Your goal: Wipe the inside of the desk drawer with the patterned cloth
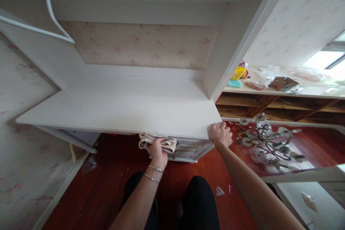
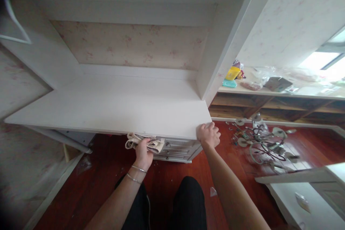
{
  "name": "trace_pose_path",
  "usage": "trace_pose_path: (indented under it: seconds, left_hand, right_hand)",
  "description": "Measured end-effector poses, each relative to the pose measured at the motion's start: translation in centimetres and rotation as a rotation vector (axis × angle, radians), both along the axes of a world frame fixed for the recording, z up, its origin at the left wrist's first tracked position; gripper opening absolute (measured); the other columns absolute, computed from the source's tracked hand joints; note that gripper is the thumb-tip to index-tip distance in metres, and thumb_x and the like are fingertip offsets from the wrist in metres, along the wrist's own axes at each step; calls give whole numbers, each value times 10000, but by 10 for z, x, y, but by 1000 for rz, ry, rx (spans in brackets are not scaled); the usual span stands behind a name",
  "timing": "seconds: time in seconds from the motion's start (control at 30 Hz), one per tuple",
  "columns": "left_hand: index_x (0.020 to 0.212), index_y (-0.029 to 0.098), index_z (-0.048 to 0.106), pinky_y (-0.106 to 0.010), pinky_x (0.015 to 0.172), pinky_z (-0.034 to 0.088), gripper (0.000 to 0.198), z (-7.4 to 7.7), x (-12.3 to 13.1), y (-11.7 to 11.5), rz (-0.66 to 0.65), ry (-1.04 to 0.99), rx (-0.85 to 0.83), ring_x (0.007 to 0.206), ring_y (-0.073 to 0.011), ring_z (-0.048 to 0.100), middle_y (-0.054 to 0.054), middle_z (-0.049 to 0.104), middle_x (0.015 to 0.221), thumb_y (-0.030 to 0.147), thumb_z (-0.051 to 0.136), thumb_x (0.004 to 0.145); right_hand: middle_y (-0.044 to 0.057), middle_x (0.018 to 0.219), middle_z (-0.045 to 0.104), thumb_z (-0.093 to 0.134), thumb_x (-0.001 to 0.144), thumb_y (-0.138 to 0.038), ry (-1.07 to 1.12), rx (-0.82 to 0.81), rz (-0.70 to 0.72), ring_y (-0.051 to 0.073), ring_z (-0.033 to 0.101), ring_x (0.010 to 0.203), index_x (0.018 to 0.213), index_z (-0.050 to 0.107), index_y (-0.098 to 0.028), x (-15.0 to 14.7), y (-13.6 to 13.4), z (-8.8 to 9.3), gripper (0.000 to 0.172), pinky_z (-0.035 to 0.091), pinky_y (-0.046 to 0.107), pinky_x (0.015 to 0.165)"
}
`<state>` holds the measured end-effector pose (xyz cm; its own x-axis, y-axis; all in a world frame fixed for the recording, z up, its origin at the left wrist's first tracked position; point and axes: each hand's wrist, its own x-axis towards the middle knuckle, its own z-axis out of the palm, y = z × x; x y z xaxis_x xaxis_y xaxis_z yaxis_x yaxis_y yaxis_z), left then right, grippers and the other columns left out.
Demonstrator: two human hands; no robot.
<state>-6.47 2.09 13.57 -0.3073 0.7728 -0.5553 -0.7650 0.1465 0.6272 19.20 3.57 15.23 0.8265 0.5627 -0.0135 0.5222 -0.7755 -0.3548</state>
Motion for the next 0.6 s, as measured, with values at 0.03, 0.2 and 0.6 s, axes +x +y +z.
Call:
trace_pose_path:
  seconds: [0.03, 0.2, 0.6]
  left_hand:
    - [968, 167, 557, -328, 715, 534, 383, 4, 9, -4, -11, -19, -9, 701, -160, 651, -7, 665, 812, 25, 612, 616]
    - [966, 161, 602, -304, 696, 530, 311, 23, 59, -27, -186, -252, -62, 701, -160, 654, -27, 679, 842, 98, 603, 661]
    - [888, 121, 639, -280, 734, 522, 175, -28, 183, -44, -391, -541, -134, 752, -168, 672, -84, 700, 889, 260, 565, 813]
  right_hand:
    - [203, 1255, 506, 274, 931, -480, -8, -7, -7, 348, 496, 1151, 1366, 421, -160, 0, 1, 0, 559, 441, 483, 886]
    - [182, 1250, 519, 284, 931, -477, -35, -22, -23, 339, 509, 1138, 1368, 422, -181, -1, 3, -2, 545, 448, 461, 879]
    - [171, 1270, 515, 264, 932, -493, -48, -39, -19, 337, 506, 1145, 1370, 409, -188, -1, 4, 0, 553, 430, 457, 907]
